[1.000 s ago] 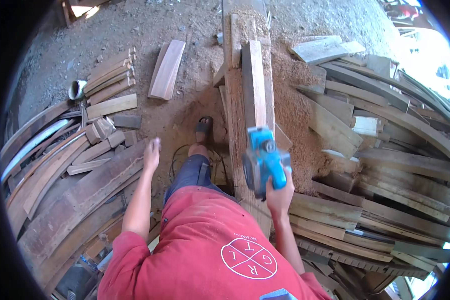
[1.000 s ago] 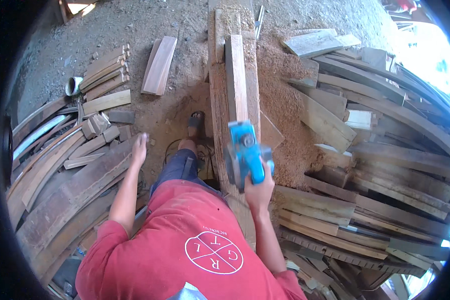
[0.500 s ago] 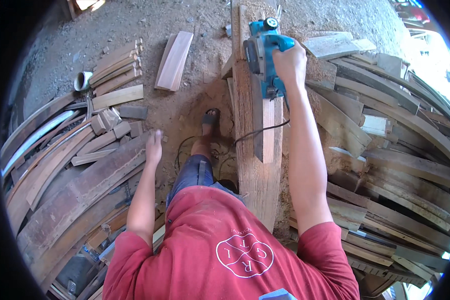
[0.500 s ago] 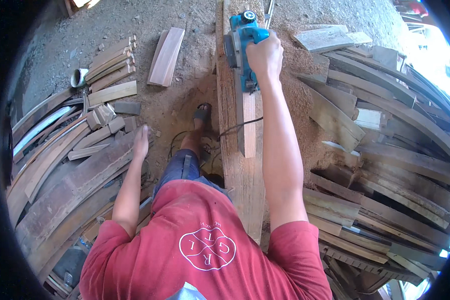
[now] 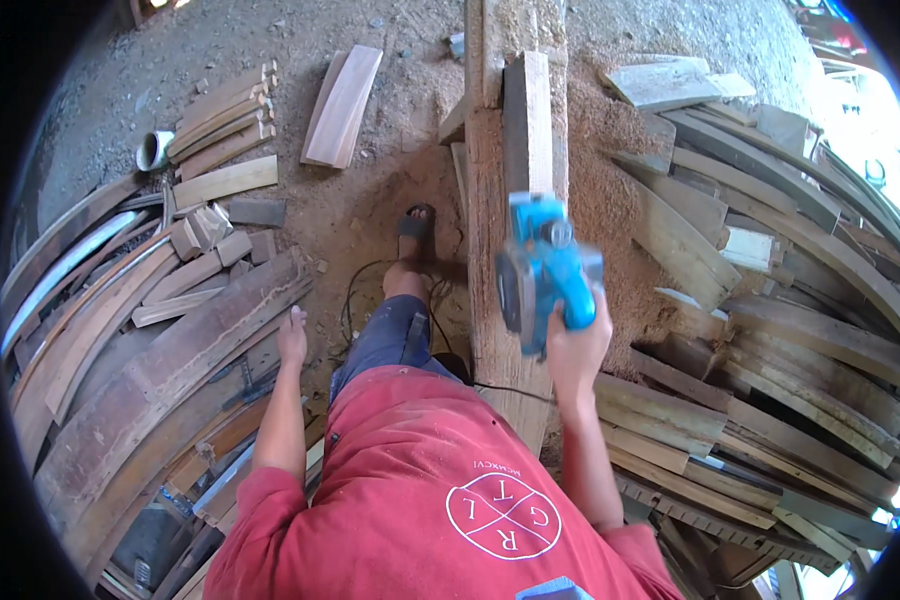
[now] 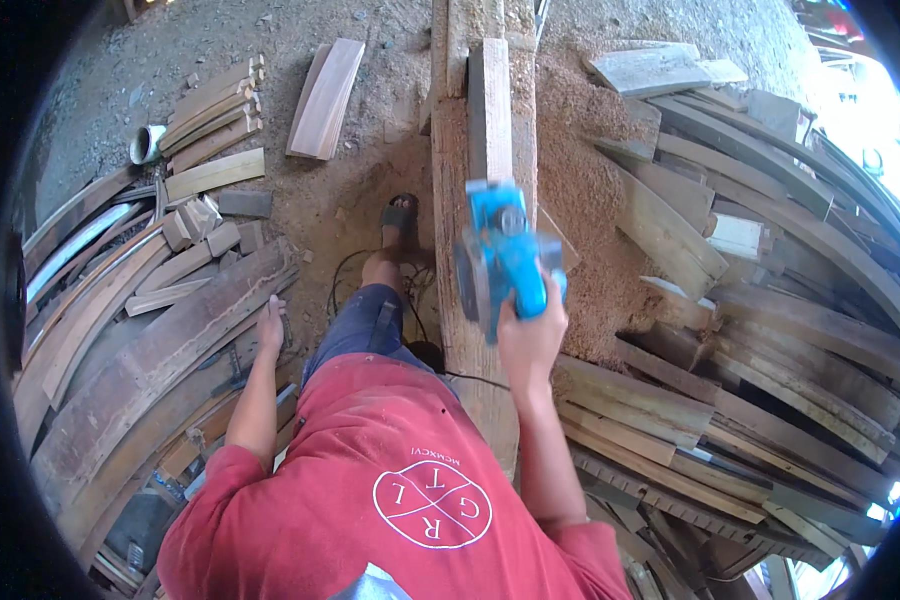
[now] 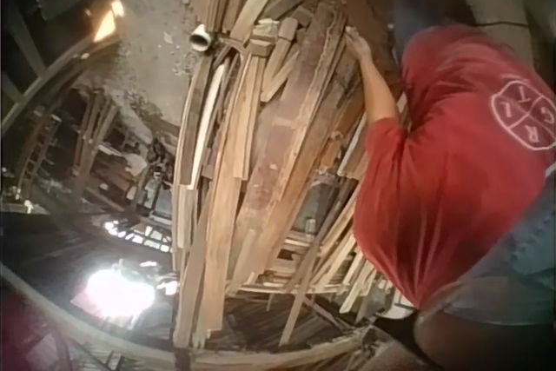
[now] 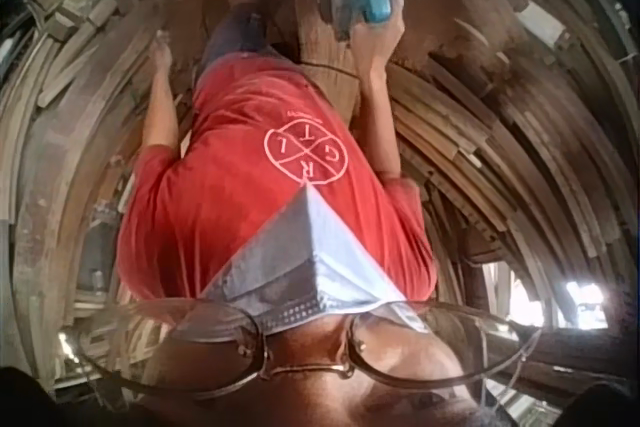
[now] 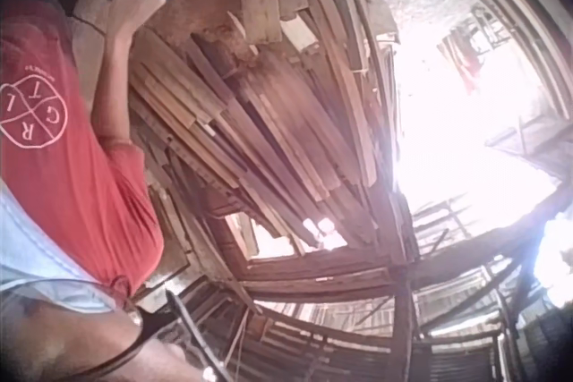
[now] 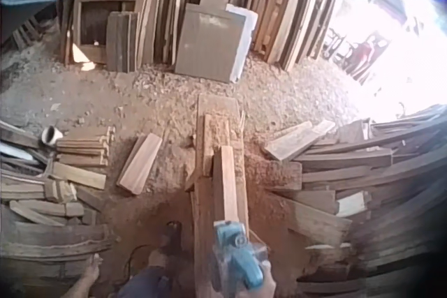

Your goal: The person uses a circular saw to cut a wooden block, measures the block with a ruler, and smooths the surface of a long wooden plank using an electric hand planer.

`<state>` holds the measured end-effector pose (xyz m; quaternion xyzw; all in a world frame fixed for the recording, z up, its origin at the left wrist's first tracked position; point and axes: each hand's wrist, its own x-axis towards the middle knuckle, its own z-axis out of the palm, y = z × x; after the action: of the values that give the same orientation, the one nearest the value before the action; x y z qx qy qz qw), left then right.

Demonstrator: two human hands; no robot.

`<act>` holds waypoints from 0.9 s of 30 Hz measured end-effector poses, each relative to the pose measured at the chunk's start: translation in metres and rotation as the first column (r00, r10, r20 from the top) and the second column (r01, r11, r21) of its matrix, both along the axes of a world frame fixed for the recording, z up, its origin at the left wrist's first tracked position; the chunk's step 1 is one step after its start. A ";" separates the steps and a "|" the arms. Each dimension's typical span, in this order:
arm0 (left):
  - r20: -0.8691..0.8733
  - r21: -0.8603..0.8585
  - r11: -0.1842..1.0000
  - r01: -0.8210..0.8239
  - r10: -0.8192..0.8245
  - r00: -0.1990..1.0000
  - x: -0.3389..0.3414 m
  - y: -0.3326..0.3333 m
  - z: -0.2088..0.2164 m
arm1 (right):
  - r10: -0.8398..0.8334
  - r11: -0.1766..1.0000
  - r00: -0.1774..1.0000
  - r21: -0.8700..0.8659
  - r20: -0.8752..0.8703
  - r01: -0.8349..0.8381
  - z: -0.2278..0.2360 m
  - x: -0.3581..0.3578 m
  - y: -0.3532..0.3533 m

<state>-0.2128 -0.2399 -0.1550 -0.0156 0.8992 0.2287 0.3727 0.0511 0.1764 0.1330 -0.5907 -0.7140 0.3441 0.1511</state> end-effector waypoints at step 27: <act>0.065 -0.078 0.997 -0.016 0.021 0.998 0.014 -0.006 -0.001 | 0.095 0.988 0.995 0.123 -0.031 -0.091 -0.010 -0.030 0.046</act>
<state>-0.1986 -0.2455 -0.1563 -0.0458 0.8945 0.1965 0.3989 0.0214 0.2225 0.1234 -0.5400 -0.7576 0.3173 0.1837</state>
